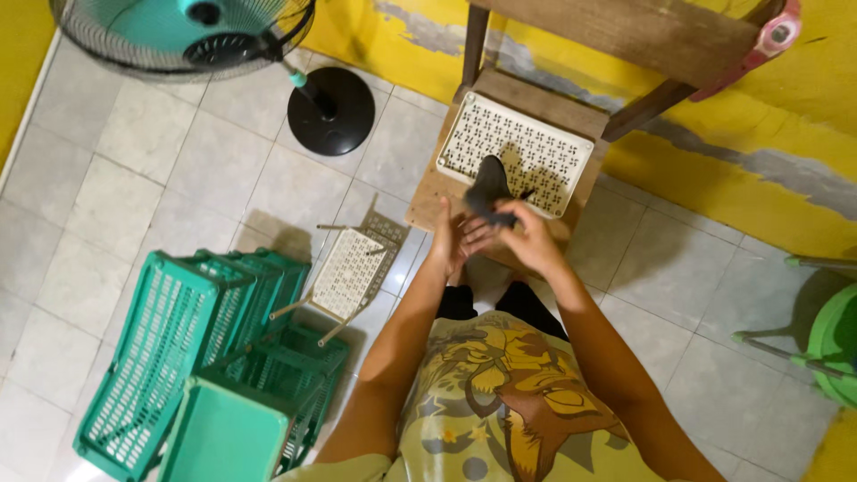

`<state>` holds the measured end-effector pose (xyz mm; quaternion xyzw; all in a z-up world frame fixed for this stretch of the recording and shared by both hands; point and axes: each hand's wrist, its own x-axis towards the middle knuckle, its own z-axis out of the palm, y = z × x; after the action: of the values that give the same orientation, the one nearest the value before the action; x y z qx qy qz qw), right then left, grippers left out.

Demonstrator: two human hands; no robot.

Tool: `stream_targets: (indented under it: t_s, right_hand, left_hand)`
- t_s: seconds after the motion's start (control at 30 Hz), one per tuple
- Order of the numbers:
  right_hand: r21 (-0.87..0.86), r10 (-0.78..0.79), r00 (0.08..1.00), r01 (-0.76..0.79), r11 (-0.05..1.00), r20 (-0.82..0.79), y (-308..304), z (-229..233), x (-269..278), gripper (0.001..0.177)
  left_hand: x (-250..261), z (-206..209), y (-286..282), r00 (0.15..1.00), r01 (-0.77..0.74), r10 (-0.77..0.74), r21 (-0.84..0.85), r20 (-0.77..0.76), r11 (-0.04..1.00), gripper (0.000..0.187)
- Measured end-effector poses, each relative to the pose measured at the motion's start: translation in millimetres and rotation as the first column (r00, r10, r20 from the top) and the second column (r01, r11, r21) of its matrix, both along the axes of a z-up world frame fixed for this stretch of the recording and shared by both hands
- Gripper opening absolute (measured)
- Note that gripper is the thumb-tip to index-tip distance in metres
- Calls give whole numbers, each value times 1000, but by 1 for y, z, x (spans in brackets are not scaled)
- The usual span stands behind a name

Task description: The person cleans a white plastic stool seat with a sponge, then sits on the floor to insert four white plastic legs into the seat. The person repeats the cleaning and assembly process for a second stool.

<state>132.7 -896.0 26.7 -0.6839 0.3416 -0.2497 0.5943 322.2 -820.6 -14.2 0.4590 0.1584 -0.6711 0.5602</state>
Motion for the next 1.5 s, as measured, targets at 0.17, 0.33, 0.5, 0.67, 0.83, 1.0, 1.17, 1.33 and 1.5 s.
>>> stream_targets:
  t_s: [0.17,0.33,0.5,0.67,0.83,1.0,1.17,1.33,1.5]
  right_hand:
    - [210,-52,998,44,977,32,-5,-25,-9,26]
    - [282,-211,962,253,925,-171,-40,-35,-14,27]
    - [413,10,993,39,910,-116,-67,-45,-30,38]
    - [246,-111,940,197,949,-324,-85,-75,-49,42]
    - [395,-224,946,303,867,-235,-82,-105,-71,37]
    - [417,-353,925,377,827,-137,-78,-109,-86,31]
    - [295,-468,875,482,825,-121,-82,-60,-77,28]
    - [-329,-480,872,483,812,95,-86,31,-35,33]
    - [-675,-114,986,3,738,-120,-64,91,22,41]
  left_hand:
    - [-2,-35,-13,980,181,-155,-236,123,955,55]
    - [-19,-52,-27,973,216,-194,-212,123,953,48]
    - [-22,-50,-42,847,462,-408,-92,341,882,61]
    - [-4,-88,-85,778,219,-319,243,541,945,70]
    - [2,-131,-117,265,113,-577,569,773,815,62]
    - [-1,-138,-123,281,-40,-429,458,858,888,50]
    - [1,-114,-119,323,-129,-220,273,920,953,46]
    - [3,-59,-85,424,-205,234,-159,875,966,41]
    - [5,-2,-66,408,-177,331,-281,851,943,31]
